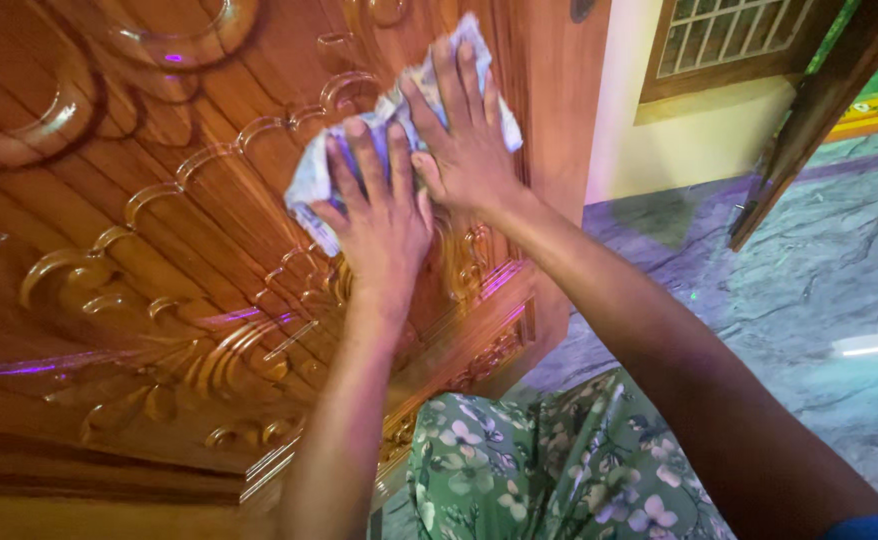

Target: The person sits on the floor and wipes a large, ornately carved wooden door using a patterned cloth. They systematically clean the surface, moving from the upper sections down to the lower panels, ensuring the entire visible area is wiped.

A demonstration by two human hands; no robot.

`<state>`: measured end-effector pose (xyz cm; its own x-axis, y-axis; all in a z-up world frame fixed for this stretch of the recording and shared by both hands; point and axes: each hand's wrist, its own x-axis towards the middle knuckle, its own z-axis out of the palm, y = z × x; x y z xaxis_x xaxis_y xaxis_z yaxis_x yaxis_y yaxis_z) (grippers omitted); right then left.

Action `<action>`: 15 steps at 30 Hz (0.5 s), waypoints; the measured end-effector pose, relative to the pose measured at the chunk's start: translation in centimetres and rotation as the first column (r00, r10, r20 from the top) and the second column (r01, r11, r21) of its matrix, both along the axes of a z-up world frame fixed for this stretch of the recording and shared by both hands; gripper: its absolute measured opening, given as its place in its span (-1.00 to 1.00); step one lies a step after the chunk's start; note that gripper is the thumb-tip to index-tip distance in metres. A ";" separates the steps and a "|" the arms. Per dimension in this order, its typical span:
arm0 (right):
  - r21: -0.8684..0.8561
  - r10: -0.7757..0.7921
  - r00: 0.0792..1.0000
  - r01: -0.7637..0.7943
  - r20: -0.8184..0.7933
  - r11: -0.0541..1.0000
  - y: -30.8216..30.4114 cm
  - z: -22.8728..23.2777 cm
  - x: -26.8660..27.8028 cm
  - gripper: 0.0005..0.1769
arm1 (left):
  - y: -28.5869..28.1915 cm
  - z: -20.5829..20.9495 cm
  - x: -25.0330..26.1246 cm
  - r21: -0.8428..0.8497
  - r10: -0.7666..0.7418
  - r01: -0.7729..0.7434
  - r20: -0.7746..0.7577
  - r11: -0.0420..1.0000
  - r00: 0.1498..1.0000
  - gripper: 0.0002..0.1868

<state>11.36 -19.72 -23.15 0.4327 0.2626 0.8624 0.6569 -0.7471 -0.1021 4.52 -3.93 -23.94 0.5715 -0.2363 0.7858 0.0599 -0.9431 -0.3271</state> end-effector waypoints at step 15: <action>0.094 -0.063 0.984 0.079 -0.168 0.992 1.9 -11.8 -2.3 -0.12 | -1.4 -9.8 -0.4 -0.041 0.052 -0.061 -0.185 0.997 0.981 -0.38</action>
